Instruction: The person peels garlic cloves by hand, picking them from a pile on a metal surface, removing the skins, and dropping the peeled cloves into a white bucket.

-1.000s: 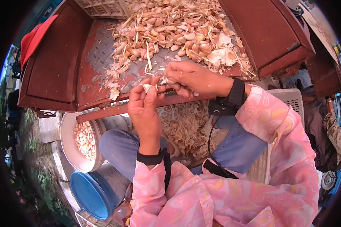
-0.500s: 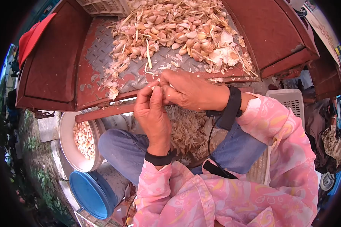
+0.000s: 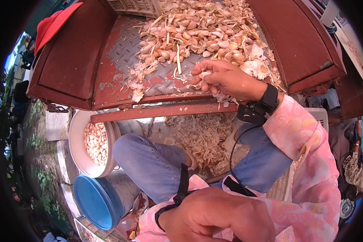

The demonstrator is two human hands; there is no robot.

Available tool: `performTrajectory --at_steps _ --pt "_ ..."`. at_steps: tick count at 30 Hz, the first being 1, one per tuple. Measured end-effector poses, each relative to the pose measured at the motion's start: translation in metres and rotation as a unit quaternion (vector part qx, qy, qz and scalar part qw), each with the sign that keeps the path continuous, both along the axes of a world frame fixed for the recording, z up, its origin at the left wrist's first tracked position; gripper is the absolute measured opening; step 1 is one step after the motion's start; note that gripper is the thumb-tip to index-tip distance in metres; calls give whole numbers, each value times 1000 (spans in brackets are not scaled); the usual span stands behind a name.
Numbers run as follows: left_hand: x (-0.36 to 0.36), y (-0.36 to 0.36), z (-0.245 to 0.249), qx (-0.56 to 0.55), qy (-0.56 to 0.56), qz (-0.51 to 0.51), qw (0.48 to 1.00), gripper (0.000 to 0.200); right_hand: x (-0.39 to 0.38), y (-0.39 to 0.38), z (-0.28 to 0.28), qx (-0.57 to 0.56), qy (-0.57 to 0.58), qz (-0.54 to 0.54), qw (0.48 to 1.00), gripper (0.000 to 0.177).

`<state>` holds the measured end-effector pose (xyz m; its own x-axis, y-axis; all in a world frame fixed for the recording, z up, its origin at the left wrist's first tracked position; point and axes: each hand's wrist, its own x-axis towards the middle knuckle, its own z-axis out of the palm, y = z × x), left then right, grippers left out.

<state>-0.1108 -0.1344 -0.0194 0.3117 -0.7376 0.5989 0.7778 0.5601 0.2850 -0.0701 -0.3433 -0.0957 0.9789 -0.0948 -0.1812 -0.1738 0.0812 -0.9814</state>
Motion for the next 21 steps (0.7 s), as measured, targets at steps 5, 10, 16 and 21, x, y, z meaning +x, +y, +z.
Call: performTrajectory --at_steps 5,10,16,21 --pt "-21 17 15 15 127 -62 990 18 4 0 -2 -41 35 6 999 28" --pt "-11 37 20 72 62 -121 988 19 9 12 7 31 33 -16 999 23" --pt "-21 33 13 -23 87 -69 994 21 19 12 0 145 -4 -35 989 13" --pt "-26 35 30 -36 204 -5 978 19 24 17 1 158 20 -14 987 14"
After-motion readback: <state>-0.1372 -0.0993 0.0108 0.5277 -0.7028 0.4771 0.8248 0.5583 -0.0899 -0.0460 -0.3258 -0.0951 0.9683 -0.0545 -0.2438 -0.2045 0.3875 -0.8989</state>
